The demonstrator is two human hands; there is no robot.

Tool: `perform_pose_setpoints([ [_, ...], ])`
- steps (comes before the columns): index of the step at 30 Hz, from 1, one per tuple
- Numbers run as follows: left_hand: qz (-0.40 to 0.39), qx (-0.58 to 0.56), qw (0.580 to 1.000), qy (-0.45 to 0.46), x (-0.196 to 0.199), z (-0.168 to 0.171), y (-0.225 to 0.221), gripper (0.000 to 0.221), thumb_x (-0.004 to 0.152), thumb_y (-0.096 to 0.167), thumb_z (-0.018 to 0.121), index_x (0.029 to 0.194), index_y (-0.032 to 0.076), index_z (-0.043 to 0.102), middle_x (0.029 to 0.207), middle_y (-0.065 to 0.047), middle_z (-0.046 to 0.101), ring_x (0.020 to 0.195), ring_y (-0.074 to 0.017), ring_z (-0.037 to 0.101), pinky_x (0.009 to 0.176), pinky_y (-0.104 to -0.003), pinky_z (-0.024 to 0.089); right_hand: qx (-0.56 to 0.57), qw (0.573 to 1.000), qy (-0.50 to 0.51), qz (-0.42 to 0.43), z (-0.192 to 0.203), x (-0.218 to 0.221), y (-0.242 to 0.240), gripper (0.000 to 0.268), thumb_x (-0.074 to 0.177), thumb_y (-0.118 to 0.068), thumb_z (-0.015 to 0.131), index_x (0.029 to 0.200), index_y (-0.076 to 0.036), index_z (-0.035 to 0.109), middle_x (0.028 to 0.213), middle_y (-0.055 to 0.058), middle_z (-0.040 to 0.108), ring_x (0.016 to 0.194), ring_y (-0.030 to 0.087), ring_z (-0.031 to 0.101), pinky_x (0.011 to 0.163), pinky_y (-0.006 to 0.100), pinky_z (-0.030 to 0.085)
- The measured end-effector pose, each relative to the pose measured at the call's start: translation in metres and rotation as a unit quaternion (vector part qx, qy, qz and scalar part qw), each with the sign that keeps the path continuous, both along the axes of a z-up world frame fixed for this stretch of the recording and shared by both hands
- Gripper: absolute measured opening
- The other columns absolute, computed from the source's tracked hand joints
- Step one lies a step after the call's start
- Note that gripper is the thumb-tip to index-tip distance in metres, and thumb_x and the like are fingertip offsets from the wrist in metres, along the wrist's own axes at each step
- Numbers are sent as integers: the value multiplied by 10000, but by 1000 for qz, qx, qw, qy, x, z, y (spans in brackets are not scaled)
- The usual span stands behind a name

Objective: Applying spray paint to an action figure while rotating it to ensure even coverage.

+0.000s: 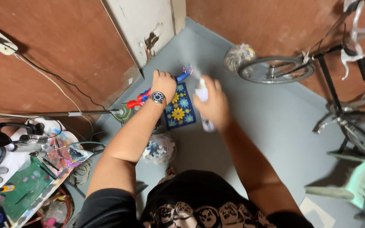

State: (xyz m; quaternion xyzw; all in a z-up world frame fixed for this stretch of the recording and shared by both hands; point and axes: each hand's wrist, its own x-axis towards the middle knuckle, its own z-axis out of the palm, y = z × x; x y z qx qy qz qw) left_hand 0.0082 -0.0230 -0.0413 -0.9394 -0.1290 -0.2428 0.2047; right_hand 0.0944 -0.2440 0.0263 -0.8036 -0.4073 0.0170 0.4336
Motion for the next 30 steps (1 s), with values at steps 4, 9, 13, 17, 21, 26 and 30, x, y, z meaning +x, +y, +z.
perform_pose_setpoints([
  [4, 44, -49, 996, 65, 4, 5, 5, 77, 811, 80, 672, 820, 61, 746, 756, -120, 648, 744, -305, 602, 912, -556, 357, -38, 998, 47, -4, -12, -9, -20, 710, 751, -301, 794, 1413, -216, 550, 1138, 142, 609, 1044, 431, 695, 901, 518, 566],
  [9, 37, -39, 996, 72, 4, 7, 7, 80, 834, 74, 669, 829, 49, 745, 760, -119, 649, 745, -297, 605, 917, -549, 354, 22, 998, 55, -18, 4, -3, -32, 732, 744, -230, 807, 1425, -184, 542, 1119, 156, 603, 1050, 437, 690, 886, 502, 551],
  [13, -16, 21, 1000, 10, 4, 14, 9, 87, 846, 41, 663, 819, 27, 745, 756, -150, 649, 735, -324, 602, 928, -596, 367, 56, 997, 45, -22, 8, 4, -37, 734, 751, -191, 817, 1430, -157, 540, 1115, 168, 595, 1058, 430, 679, 905, 481, 540],
  [17, -74, 88, 993, -28, 3, 23, 22, 51, 828, 7, 684, 808, 3, 731, 760, -182, 613, 720, -350, 565, 940, -638, 367, 73, 996, 46, -17, 15, 6, -35, 737, 756, -186, 831, 1431, -141, 538, 1145, 175, 595, 1098, 415, 661, 944, 477, 526],
  [21, -90, 114, 989, -35, -1, 36, 31, 52, 832, 12, 689, 812, 12, 737, 797, -176, 626, 763, -348, 560, 970, -642, 360, 68, 996, 54, -4, 41, 3, -29, 724, 771, -169, 829, 1432, -111, 539, 1177, 198, 601, 1129, 434, 648, 979, 504, 510],
  [26, -140, 153, 976, -60, 0, 43, 44, 45, 861, -19, 671, 827, -19, 702, 817, -222, 581, 791, -398, 536, 981, -640, 379, 53, 997, 64, 8, 68, 6, -13, 721, 774, -253, 845, 1423, -144, 550, 1248, 199, 602, 1174, 449, 633, 1022, 525, 497],
  [30, -144, 183, 970, -71, 2, 59, 43, 70, 889, -16, 668, 827, -9, 700, 820, -205, 583, 797, -391, 541, 976, -624, 396, 38, 998, 38, 21, 54, 8, 7, 705, 783, -281, 832, 1415, -149, 549, 1250, 182, 601, 1156, 453, 647, 1001, 530, 516],
])
